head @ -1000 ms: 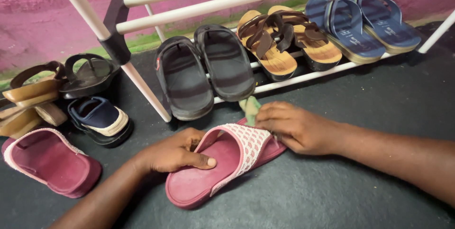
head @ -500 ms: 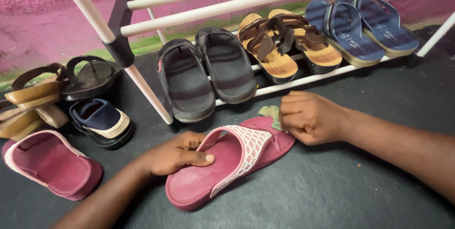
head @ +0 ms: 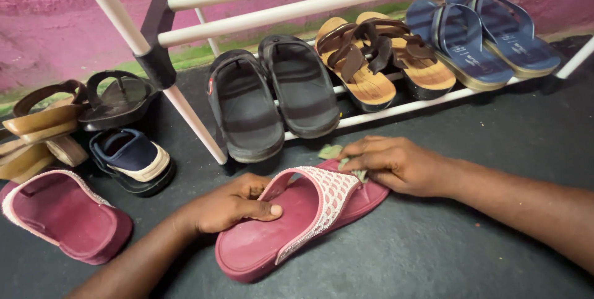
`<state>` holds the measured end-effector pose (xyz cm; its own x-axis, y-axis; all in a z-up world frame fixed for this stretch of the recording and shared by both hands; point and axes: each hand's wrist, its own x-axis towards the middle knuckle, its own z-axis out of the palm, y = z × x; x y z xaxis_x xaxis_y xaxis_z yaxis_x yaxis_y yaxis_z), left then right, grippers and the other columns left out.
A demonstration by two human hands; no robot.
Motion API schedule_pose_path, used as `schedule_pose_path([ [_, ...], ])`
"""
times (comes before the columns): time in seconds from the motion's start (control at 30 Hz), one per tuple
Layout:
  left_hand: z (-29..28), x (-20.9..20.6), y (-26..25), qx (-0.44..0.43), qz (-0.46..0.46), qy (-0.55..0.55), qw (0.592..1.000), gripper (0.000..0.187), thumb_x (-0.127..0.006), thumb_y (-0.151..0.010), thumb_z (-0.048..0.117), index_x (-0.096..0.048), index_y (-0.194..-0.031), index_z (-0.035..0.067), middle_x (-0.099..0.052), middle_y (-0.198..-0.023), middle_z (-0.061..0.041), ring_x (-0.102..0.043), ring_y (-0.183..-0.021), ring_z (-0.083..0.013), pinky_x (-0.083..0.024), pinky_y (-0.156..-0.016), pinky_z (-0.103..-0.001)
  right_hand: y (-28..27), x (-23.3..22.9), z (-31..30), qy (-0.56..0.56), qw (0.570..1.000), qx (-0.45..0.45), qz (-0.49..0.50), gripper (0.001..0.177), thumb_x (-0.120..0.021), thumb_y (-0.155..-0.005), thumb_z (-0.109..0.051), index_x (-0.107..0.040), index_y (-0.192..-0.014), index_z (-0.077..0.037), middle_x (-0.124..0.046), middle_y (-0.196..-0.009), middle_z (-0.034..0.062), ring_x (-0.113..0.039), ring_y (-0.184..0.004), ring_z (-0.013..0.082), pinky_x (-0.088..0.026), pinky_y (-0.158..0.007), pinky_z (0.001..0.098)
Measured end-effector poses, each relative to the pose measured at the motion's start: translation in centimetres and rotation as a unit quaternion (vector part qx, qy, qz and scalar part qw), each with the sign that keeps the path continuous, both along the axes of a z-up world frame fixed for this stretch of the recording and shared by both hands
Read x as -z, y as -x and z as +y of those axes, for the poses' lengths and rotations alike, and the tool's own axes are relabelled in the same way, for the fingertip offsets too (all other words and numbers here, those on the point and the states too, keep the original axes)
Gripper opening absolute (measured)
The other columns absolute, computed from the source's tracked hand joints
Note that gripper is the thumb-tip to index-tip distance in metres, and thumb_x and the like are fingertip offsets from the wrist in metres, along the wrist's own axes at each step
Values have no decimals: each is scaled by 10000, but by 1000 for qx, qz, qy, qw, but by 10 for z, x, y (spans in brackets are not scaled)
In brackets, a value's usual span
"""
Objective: The person wipes several pairs of shoes and sandals with a cloth, including a black slip-on, a pink slide, and a blue sneaker. The person picks up each shoe, wipes the upper and sole, and places them back on the floor or rack.
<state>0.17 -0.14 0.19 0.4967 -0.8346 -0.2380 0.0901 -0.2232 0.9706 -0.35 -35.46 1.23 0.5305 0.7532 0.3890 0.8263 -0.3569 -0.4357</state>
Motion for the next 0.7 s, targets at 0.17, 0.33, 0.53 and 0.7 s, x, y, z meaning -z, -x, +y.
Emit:
schedule_pose_path([
  [0.17,-1,-1,0,-13,17,17,1000,376,-691,-946,192,-671,-1256,-19,-704,-1014,32,-602,-895,-27,-513,-787,-221,-3,5,0,4,983,184,26,341,-710,-842,3,-752,-1167,-91,-715,-1104,80,-726,-967,217,-579,-796,341],
  [0.33,-2,0,5,-27,15,17,999,387,-706,-928,184,-672,-1255,-21,-707,-982,18,-606,-853,-35,-512,-750,-222,7,1,4,-76,993,81,-51,425,-667,-764,36,-684,-1184,-26,-688,-1167,123,-687,-1095,293,-562,-924,377],
  [0.53,-3,-1,2,-31,17,7,999,413,-676,-953,235,-666,-1276,-22,-700,-996,17,-597,-860,-34,-507,-753,-221,4,-2,4,-34,999,-2,-35,333,-667,-739,21,-708,-1068,-9,-665,-1050,131,-634,-1002,312,-523,-851,397],
  [0.7,-3,-2,1,-26,44,24,998,419,-647,-964,249,-648,-1285,-19,-713,-1058,12,-618,-927,-35,-524,-830,-221,-5,1,-8,-42,998,40,0,127,-626,-685,31,-675,-794,-13,-669,-874,88,-640,-850,246,-524,-734,355],
])
